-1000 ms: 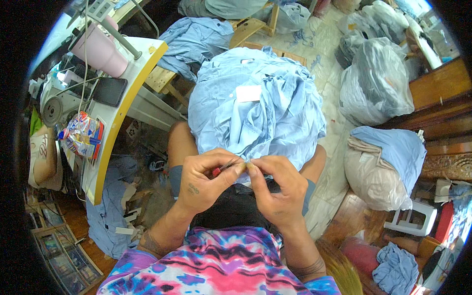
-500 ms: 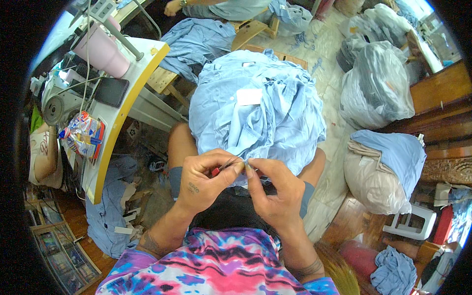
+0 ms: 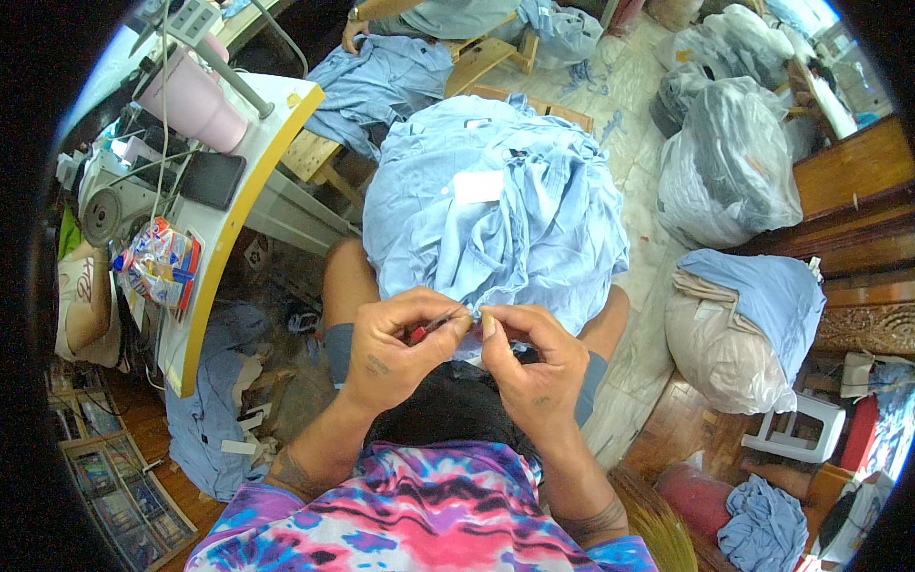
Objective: The person uses small shears to cut and remove loose threads from light blue shirts, handling each garment to clear the collar and seams.
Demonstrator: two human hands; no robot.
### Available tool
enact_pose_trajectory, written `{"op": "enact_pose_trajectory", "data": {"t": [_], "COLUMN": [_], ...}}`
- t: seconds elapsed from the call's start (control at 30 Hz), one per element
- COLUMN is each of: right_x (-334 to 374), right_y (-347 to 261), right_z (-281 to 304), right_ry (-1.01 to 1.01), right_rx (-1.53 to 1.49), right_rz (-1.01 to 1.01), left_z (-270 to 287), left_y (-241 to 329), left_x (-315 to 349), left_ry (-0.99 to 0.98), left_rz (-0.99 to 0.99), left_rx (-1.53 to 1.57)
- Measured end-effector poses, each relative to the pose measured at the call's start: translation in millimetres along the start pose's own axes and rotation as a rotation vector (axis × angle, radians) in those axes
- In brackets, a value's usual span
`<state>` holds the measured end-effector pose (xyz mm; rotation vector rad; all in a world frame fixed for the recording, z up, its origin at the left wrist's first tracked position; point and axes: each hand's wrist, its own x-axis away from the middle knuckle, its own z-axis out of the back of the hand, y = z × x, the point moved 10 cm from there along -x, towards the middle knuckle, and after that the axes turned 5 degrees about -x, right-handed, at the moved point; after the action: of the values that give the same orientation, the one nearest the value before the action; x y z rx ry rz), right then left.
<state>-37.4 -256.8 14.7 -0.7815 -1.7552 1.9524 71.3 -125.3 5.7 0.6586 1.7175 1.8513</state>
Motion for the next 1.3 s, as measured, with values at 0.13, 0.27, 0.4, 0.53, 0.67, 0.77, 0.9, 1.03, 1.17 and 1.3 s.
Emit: {"op": "enact_pose_trajectory", "data": {"t": [0.13,0.27,0.4,0.53,0.67,0.77,0.9,1.03,1.17,1.3], "right_x": [10,13,11,11,14,18,17,19,23,24], "right_y": [29,37,23,25,31,35,30,26,23,22], "right_z": [-2,-12,-22,-24,-23,-25,-31,-40,-46,-46], "right_ry": [0.096,0.035,-0.075,-0.060,-0.054,-0.015,0.013,-0.033,-0.052,-0.037], "right_rx": [-0.411,-0.564,-0.481,-0.430,-0.502,-0.484,-0.440,-0.430,-0.431,-0.415], "right_rz": [-0.320,-0.404,-0.291,-0.301,-0.386,-0.409,-0.344,-0.297,-0.285,-0.266], "left_z": [3,5,4,4,0,3,7,7,4,-2], "left_y": [-8,-9,-12,-11,-30,-38,-7,-23,-38,-39], "left_x": [-2,-2,-1,-1,8,10,6,4,11,14], "left_ry": [-0.042,-0.059,-0.099,-0.118,-0.199,-0.192,-0.056,-0.121,-0.153,-0.167], "left_rz": [0.080,0.118,0.140,0.126,0.371,0.378,0.048,0.163,0.300,0.331], "left_rx": [0.097,0.168,0.183,0.171,0.317,0.453,0.257,0.334,0.522,0.669]}}
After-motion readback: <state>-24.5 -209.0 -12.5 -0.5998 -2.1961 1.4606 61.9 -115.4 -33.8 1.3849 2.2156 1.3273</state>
